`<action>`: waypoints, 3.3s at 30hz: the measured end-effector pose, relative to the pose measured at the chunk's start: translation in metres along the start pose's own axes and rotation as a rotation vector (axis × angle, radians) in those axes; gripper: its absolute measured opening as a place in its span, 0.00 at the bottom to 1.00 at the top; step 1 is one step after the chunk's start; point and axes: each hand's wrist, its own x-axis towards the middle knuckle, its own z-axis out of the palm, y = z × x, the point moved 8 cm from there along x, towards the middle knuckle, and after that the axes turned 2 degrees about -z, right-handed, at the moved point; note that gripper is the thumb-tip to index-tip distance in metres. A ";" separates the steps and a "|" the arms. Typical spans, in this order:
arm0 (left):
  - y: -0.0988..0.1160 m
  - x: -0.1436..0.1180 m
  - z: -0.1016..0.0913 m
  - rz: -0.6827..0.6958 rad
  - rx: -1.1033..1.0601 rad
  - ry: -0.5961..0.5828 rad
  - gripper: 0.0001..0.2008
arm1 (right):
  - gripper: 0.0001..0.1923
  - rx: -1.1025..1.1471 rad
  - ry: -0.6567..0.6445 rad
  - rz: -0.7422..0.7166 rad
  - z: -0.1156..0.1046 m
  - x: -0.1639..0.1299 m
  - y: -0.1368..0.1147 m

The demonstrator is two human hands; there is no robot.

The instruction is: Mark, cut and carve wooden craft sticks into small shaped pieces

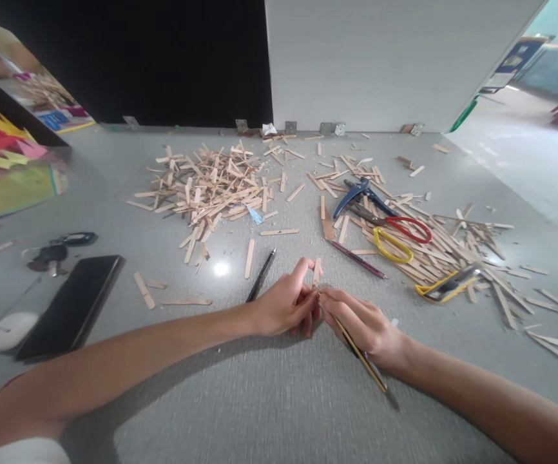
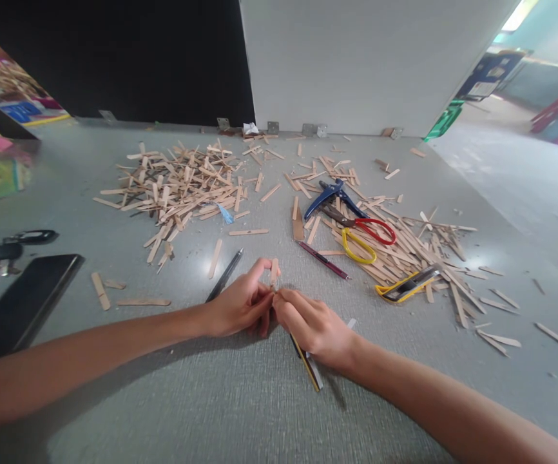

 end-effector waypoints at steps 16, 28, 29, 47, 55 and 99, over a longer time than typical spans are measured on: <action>-0.001 -0.001 0.002 0.045 0.072 -0.051 0.11 | 0.10 0.116 -0.005 0.145 0.002 0.002 0.010; 0.000 -0.002 -0.021 -0.019 0.082 0.278 0.15 | 0.09 0.194 0.302 0.304 -0.016 -0.011 0.023; 0.003 -0.004 -0.023 0.026 0.155 0.313 0.15 | 0.11 0.223 0.299 0.383 -0.014 -0.012 0.029; 0.046 -0.027 -0.010 0.613 0.721 0.479 0.09 | 0.06 0.438 0.279 0.679 -0.014 -0.006 0.052; 0.048 -0.027 -0.011 0.585 0.683 0.461 0.08 | 0.07 0.416 0.274 0.614 -0.015 -0.002 0.050; 0.002 0.003 -0.023 -0.326 0.058 0.014 0.14 | 0.17 0.050 -0.011 0.023 -0.023 -0.002 0.013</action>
